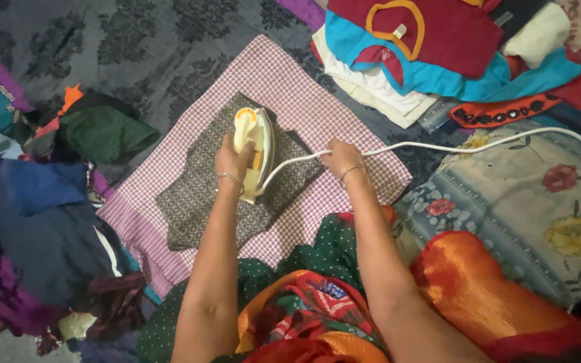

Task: The person irons a red t-shirt and then a patterned dark shirt on a checkered cloth laid on the floor. They use a handheld electric iron to smooth the garments, adjusting the fabric with their hands between passes.

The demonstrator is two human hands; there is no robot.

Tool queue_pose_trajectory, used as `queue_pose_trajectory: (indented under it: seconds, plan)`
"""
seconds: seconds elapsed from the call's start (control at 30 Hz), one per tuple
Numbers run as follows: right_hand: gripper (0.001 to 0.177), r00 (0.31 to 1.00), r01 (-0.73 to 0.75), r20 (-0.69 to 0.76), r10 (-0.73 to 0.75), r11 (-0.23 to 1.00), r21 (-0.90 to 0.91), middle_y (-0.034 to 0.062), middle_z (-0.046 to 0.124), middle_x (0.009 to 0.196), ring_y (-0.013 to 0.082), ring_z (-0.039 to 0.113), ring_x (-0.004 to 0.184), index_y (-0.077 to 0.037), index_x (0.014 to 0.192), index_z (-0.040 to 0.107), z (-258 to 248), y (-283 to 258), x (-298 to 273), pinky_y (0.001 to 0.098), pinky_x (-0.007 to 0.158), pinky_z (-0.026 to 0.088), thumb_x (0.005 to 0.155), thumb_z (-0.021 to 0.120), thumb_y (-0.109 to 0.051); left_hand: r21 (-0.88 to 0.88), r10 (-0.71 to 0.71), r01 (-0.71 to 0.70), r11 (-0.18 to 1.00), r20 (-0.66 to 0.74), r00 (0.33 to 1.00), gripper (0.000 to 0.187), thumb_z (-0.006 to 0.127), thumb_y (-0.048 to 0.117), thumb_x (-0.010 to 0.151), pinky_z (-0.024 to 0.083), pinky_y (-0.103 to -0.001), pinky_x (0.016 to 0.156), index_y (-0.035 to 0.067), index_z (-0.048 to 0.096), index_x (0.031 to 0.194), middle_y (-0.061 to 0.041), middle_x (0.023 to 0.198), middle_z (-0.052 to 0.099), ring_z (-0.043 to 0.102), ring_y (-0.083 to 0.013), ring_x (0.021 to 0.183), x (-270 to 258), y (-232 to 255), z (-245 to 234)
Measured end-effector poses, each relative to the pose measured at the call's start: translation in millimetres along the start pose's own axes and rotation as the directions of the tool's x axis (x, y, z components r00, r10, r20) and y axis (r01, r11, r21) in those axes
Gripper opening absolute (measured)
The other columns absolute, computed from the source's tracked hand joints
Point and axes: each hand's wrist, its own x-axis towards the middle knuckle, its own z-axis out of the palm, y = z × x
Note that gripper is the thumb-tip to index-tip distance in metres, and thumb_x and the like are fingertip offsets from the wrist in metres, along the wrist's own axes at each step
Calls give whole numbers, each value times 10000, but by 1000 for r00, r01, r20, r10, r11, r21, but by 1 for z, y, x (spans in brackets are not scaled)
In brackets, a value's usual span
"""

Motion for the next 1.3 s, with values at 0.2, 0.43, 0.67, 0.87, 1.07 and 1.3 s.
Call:
queue_pose_trajectory:
  seconds: [0.2, 0.43, 0.67, 0.87, 1.07, 1.3]
  plan:
    - [343, 999, 50, 4, -49, 998, -48, 232, 733, 1044, 410, 699, 1013, -57, 1072, 738, 7, 5, 5, 480, 916, 539, 870, 732, -334, 2, -172, 172, 985, 57, 984, 501, 724, 357, 858, 567, -436, 742, 102, 610, 1274, -168, 880, 751, 749, -322, 776, -26, 7, -14]
    - [306, 997, 32, 72, -28, 998, -53, 218, 735, 1037, 390, 707, 1011, -104, 1036, 766, 4, 8, 4, 470, 917, 543, 798, 763, -296, 187, 58, -83, 979, 133, 989, 572, 740, 406, 871, 548, -493, 809, 134, 596, 1354, -220, 1000, 742, 715, -387, 890, -33, -13, -7]
    - [270, 998, -31, 53, 32, 999, -6, 222, 742, 997, 396, 717, 962, -93, 1034, 756, 2, 8, 4, 478, 875, 554, 847, 721, -283, 267, 27, -110, 957, 293, 956, 533, 722, 412, 876, 561, -482, 818, 189, 615, 1348, -200, 987, 745, 726, -370, 876, -10, 16, 6]
    - [280, 999, -50, -14, 51, 997, 59, 222, 740, 996, 405, 715, 963, -78, 1022, 742, 2, 8, 5, 484, 867, 557, 866, 713, -309, 231, 5, -68, 971, 263, 965, 535, 733, 411, 854, 559, -476, 814, 197, 618, 1330, -177, 967, 751, 733, -351, 860, 14, 37, 17]
    - [324, 999, 3, -45, -3, 1000, -9, 259, 724, 1009, 437, 692, 987, -53, 1091, 686, 7, 9, 9, 513, 883, 539, 881, 718, -298, 233, -103, 36, 972, 284, 953, 460, 706, 387, 901, 551, -477, 863, 197, 633, 1314, -175, 964, 773, 737, -350, 916, 27, 51, 20]
    - [290, 997, 13, -74, -13, 1000, 4, 247, 731, 999, 422, 703, 981, -63, 1063, 697, 19, 18, 14, 501, 884, 542, 870, 711, -279, 199, 88, -117, 973, 150, 985, 502, 757, 345, 849, 538, -503, 817, 161, 619, 1295, -197, 1089, 729, 701, -411, 942, 13, 35, 28]
